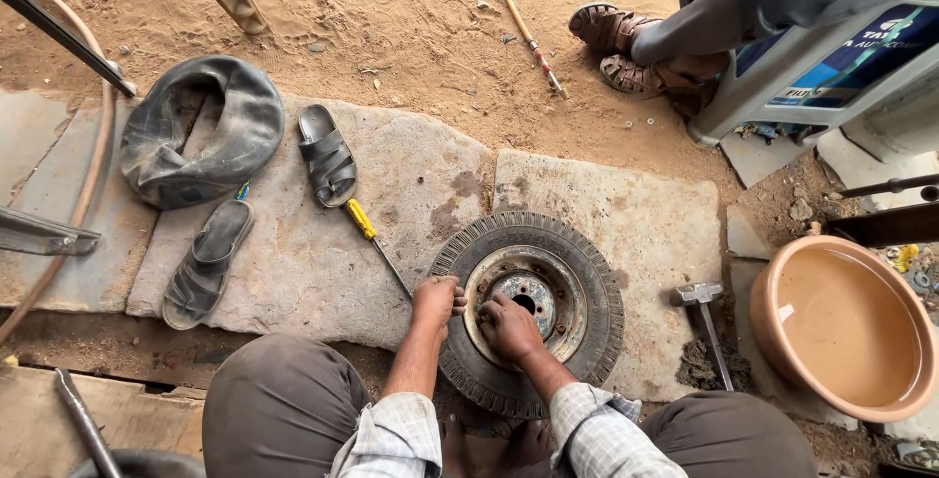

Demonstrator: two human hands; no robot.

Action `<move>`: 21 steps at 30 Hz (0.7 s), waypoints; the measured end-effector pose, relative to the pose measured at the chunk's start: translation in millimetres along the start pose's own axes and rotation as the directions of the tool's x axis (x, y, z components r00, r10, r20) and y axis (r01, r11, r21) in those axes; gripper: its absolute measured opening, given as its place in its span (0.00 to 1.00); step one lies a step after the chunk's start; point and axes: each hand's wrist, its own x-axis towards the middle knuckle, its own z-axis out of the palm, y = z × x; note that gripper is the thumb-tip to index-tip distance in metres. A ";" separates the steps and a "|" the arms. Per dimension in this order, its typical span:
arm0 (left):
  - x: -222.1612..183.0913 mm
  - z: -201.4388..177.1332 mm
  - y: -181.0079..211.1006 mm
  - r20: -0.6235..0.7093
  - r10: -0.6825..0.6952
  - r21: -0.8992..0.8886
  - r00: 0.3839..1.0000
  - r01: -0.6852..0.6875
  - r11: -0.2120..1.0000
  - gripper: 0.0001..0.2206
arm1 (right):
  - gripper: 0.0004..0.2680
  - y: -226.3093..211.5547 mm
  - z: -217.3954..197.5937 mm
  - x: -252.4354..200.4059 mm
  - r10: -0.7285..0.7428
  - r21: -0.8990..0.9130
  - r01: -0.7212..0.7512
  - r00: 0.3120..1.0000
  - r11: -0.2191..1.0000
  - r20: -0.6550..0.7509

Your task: Replacing or repairing a small motorcycle or scooter tire and rim assembly.

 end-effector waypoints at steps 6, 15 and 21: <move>10.2 -0.6 -9.3 -0.008 -0.016 -0.018 1.000 0.016 1.000 0.09 | 0.05 -5.4 -5.4 -1.8 0.002 -0.022 -0.002 1.000 1.000 0.012; 20.7 1.4 -18.7 0.002 0.013 -0.017 1.000 -0.013 1.000 0.09 | 0.05 0.6 -1.5 1.8 -0.038 0.000 0.038 0.999 0.999 0.000; 22.0 1.3 -20.4 0.006 0.018 -0.030 1.000 -0.018 0.999 0.09 | 0.05 3.7 0.4 2.9 -0.013 -0.010 0.014 1.000 1.000 0.027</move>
